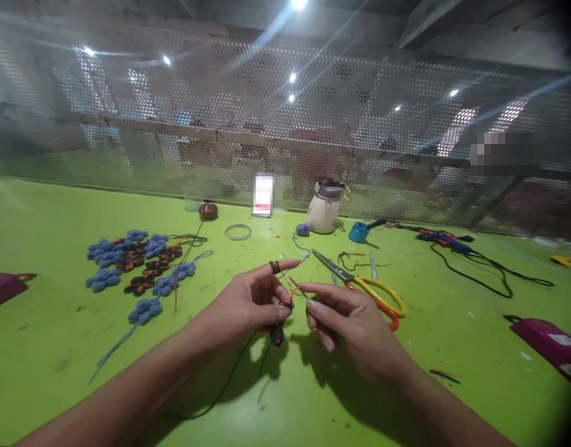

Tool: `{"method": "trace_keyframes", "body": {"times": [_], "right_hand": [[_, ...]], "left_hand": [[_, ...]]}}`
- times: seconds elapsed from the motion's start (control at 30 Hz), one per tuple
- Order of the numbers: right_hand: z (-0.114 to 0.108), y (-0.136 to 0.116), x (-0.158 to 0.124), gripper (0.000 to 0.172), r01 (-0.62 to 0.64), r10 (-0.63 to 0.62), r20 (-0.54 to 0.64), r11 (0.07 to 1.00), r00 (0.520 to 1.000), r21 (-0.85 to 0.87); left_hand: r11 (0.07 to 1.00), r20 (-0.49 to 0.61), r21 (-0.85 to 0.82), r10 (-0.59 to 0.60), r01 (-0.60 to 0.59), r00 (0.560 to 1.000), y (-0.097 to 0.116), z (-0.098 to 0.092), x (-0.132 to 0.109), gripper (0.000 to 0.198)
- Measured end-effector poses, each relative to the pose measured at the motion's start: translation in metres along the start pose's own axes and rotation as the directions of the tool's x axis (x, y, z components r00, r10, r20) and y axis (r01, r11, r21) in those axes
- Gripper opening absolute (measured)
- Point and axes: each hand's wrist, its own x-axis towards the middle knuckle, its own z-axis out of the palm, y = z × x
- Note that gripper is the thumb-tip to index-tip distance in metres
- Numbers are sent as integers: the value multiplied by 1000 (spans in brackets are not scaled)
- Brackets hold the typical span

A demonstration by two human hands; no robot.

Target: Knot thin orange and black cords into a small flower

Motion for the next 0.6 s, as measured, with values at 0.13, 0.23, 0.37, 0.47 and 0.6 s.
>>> {"method": "trace_keyframes", "body": {"times": [0.13, 0.23, 0.37, 0.47, 0.6], "right_hand": [[0, -1, -1, 28, -13, 13, -8, 1000, 1000, -13], [1, -3, -1, 28, -11, 11, 0, 999, 1000, -36], [1, -4, -1, 31, -31, 35, 49, 996, 998, -85], [2, -4, -1, 32, -56, 61, 44, 993, 997, -108], [5, -3, 0, 34, -88, 88, -3, 990, 996, -109]], "left_hand": [[999, 11, 30, 16, -16, 1000, -2, -1, 1, 67], [998, 6, 62, 25, -25, 1000, -3, 0, 2, 65], [988, 11, 151, 42, -43, 999, -5, 3, 2, 67], [955, 3, 282, 96, -93, 995, -7, 6, 2, 68], [877, 4, 461, 152, -137, 988, -12, 7, 2, 69]]}}
